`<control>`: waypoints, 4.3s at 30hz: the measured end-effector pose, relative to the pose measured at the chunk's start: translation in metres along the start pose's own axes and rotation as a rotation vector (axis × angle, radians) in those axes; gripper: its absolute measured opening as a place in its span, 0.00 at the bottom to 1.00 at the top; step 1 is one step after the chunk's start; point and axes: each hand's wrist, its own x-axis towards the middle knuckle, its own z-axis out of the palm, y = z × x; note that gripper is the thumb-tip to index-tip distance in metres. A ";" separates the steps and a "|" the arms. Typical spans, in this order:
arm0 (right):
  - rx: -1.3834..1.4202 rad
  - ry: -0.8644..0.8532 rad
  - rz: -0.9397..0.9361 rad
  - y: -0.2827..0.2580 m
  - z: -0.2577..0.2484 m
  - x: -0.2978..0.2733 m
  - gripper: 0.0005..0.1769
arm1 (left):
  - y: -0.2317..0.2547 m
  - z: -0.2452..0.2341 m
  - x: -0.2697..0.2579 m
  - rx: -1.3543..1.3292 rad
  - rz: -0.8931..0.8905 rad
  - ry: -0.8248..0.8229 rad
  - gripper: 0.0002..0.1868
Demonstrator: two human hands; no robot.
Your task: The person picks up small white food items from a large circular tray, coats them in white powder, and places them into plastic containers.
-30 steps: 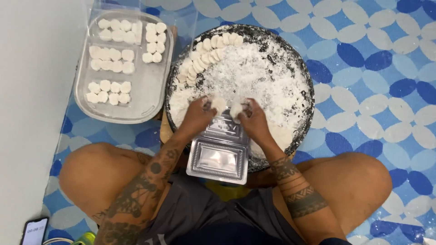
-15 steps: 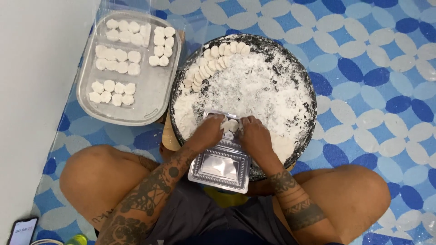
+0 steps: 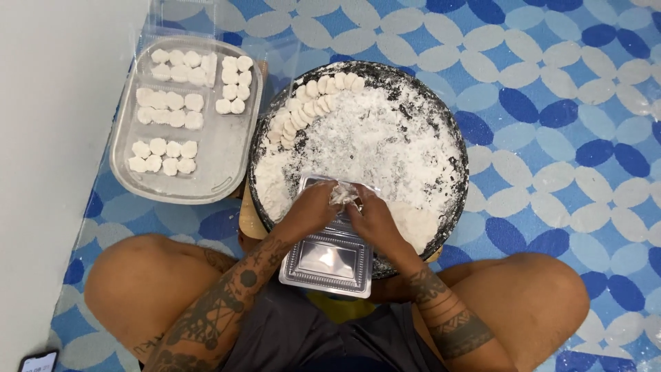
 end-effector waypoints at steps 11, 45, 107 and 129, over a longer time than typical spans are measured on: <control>0.814 0.159 0.220 0.037 0.006 0.008 0.18 | 0.020 -0.022 -0.022 -0.591 -0.186 0.003 0.43; -0.377 -0.032 -0.106 0.036 0.044 0.035 0.13 | -0.052 0.005 0.014 0.537 -0.068 0.104 0.19; -0.241 0.185 0.136 0.069 -0.009 0.029 0.17 | -0.016 -0.039 -0.010 0.059 -0.123 0.119 0.26; 0.681 0.059 0.347 0.031 -0.037 0.011 0.30 | -0.025 -0.045 -0.017 -0.896 -0.231 0.186 0.36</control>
